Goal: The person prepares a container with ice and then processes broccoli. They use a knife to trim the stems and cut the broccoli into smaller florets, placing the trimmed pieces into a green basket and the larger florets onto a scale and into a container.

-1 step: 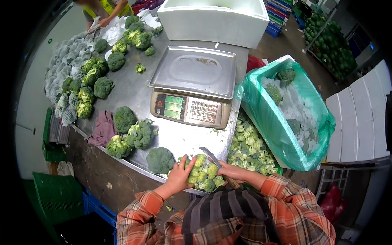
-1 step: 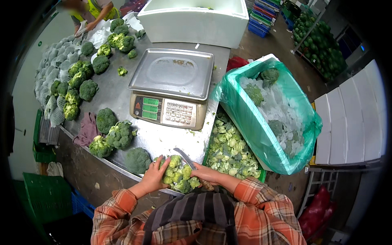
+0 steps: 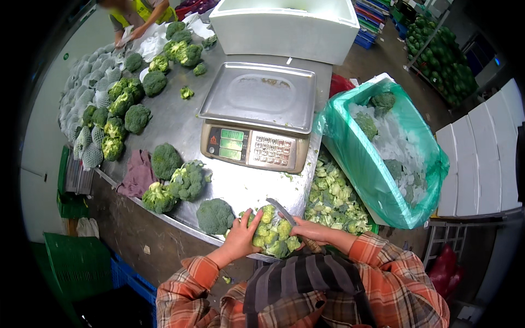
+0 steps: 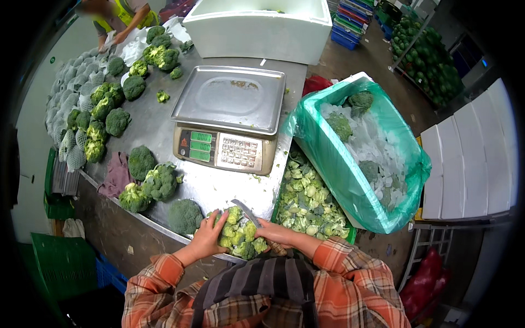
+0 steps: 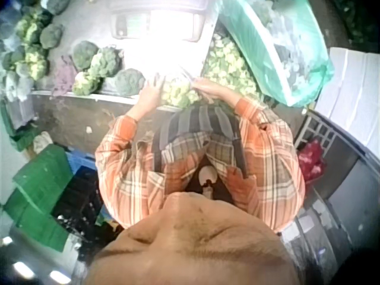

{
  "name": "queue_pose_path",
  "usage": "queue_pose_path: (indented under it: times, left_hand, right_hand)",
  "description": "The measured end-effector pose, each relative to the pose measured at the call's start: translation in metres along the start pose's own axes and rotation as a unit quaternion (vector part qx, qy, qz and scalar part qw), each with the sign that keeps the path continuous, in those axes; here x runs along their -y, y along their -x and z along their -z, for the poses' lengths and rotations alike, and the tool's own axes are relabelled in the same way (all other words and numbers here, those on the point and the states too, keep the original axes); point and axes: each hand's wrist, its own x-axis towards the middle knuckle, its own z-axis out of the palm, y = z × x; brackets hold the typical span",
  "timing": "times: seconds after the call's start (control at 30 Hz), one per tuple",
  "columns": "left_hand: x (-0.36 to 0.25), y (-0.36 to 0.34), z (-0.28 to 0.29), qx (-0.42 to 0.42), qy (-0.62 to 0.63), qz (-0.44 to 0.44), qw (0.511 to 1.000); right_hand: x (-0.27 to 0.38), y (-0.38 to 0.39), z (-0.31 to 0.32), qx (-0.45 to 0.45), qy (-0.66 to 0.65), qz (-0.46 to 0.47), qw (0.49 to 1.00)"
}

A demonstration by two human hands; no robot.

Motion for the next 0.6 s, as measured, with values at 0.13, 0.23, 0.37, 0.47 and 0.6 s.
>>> queue_pose_path:
  times: [0.13, 0.23, 0.37, 0.47, 0.6]
  left_hand:
    - [0.001, -0.004, 0.006, 0.025, 0.092, -0.014, 0.995]
    - [0.008, -0.004, -0.003, 0.012, 0.186, -0.059, 0.981]
    - [0.002, -0.010, -0.013, -0.001, 0.277, -0.002, 0.961]
    - [0.004, -0.012, -0.012, -0.020, 0.317, 0.009, 0.948]
    - [0.005, -0.022, 0.002, -0.071, 0.399, 0.043, 0.913]
  right_hand:
    - [0.004, -0.005, -0.002, 0.026, -0.023, 0.055, 0.998]
    - [-0.003, -0.007, 0.003, 0.042, -0.065, 0.065, 0.995]
    - [-0.025, -0.027, 0.004, 0.063, -0.132, 0.126, 0.981]
    - [-0.005, -0.016, 0.000, 0.058, -0.182, 0.073, 0.979]
    - [0.011, -0.030, -0.002, 0.112, -0.297, 0.116, 0.941]
